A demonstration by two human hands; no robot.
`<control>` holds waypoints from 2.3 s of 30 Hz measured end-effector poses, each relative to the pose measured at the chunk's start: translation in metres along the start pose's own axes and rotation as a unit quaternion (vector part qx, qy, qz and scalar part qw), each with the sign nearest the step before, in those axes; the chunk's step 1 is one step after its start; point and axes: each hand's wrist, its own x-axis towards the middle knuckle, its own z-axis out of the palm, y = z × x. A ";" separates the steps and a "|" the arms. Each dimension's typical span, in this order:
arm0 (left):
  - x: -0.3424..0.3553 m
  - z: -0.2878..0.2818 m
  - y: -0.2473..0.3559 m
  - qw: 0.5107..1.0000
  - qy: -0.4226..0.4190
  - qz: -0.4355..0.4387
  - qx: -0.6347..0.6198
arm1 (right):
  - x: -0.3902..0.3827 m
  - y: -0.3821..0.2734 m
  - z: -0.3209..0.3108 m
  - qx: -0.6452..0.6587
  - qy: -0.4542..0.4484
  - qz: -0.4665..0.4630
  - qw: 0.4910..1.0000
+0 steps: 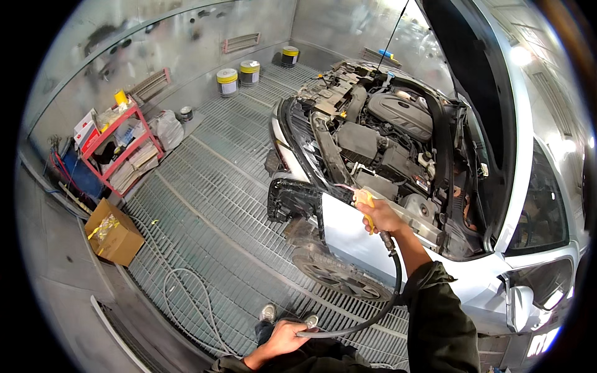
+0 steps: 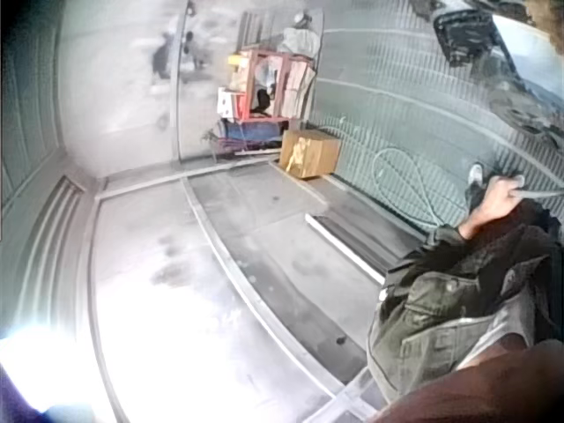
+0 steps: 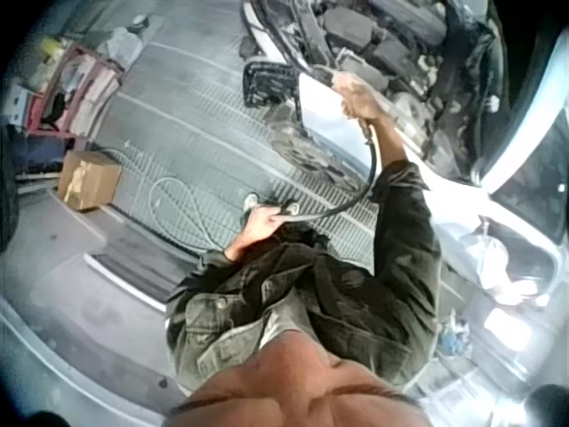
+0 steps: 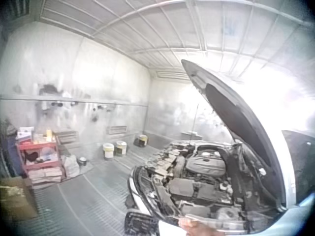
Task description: The person uses a yellow air nozzle to blow dust off the front bumper and fender of a silver car with its hood open. Then, the person retrieves a newspaper and yellow masking tape, folds the paper, and tapes it to the car's front bumper to protect it from overspray.
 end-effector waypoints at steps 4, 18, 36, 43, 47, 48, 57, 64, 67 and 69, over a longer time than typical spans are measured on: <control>-0.003 0.029 0.002 0.993 -0.065 -0.081 0.054 | 0.004 0.013 -0.017 0.033 -0.013 -0.042 0.998; 0.024 0.106 0.024 0.996 -0.022 -0.054 0.071 | -0.034 0.067 -0.093 0.007 -0.036 0.018 0.999; 0.001 0.132 0.038 0.976 0.144 -0.119 0.109 | 0.048 0.066 -0.058 0.008 0.049 -0.048 0.998; -0.003 0.132 0.045 0.975 0.140 -0.123 0.120 | 0.042 0.078 -0.062 0.051 -0.080 -0.090 0.991; 0.000 0.138 0.041 0.987 0.085 -0.087 0.107 | -0.013 0.073 -0.083 0.102 -0.081 0.001 0.991; 0.003 0.139 0.042 0.989 0.065 -0.086 0.098 | -0.020 0.075 -0.089 0.083 -0.072 0.004 0.994; 0.010 0.140 0.037 0.991 0.012 -0.073 0.111 | -0.029 0.081 -0.085 0.103 -0.130 0.016 0.986; 0.005 0.132 0.047 0.993 0.076 -0.063 0.072 | -0.004 0.079 -0.063 0.101 -0.105 0.009 0.989; 0.000 0.125 0.038 0.991 0.065 -0.098 0.071 | 0.002 0.078 -0.054 0.088 -0.082 0.004 0.993; 0.000 0.117 0.034 0.991 0.059 -0.099 0.074 | 0.008 0.077 -0.050 0.082 -0.061 0.004 0.995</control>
